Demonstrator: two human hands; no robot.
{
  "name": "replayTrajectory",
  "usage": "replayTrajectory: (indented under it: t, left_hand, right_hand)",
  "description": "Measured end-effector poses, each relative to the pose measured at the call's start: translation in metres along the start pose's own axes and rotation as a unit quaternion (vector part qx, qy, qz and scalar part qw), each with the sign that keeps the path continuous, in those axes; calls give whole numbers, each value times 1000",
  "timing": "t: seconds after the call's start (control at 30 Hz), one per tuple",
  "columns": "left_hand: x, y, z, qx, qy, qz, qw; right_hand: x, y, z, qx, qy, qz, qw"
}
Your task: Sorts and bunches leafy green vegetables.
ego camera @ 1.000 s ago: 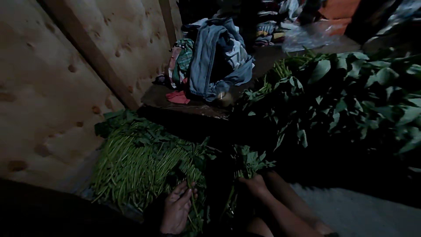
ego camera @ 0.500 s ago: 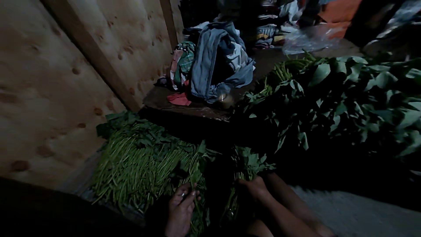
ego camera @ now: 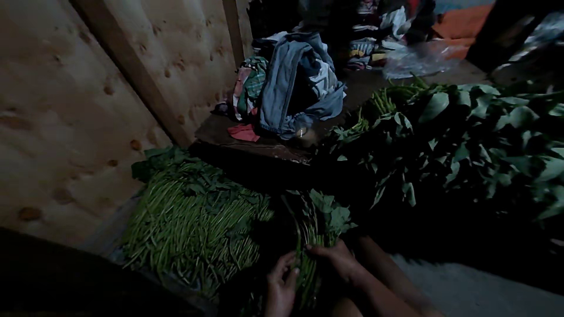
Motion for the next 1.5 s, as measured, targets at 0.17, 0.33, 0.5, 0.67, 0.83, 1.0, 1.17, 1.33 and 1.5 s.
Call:
replayTrajectory:
  t: [0.17,0.33,0.5,0.67,0.83,1.0,1.17,1.33,1.5]
  left_hand:
    - [-7,16,3,145,-37,44,988]
    - [-6,15,3,169,-20,89,981]
    - [5,-27,12,16,-37,-14,999]
    - [46,-117,-33,285,88,-205,932]
    - [59,-189,-67,452,20,-287,845]
    - [48,-154,-87,308,189,-158,919]
    - [29,-102,-66,27,248,-82,965]
    - [14,-51,-41,46,215,3,975]
    - [9,-24,-24,22,207,67,976]
  right_hand:
    - [-1,3,4,29,-49,7,998]
    - [-4,0,5,-1,-65,2,998]
    - [-3,-1,-5,-65,39,-12,997]
    - [8,0,-25,-91,147,-2,985]
    - [14,1,-23,-89,160,4,983]
    - [12,-1,-17,-107,144,7,984]
    - [9,-3,-14,-102,126,-2,987]
    - [4,-5,-12,-80,119,-4,990]
    - [1,-6,-10,-34,99,-26,994]
Point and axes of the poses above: each hand's wrist, its own x-axis towards the middle knuckle, its own z-axis out of the palm, y = z × x, the point moved 5 cm from there along x, towards the middle knuckle, and after that the axes turned 8 degrees about y, right-handed, at the moved point
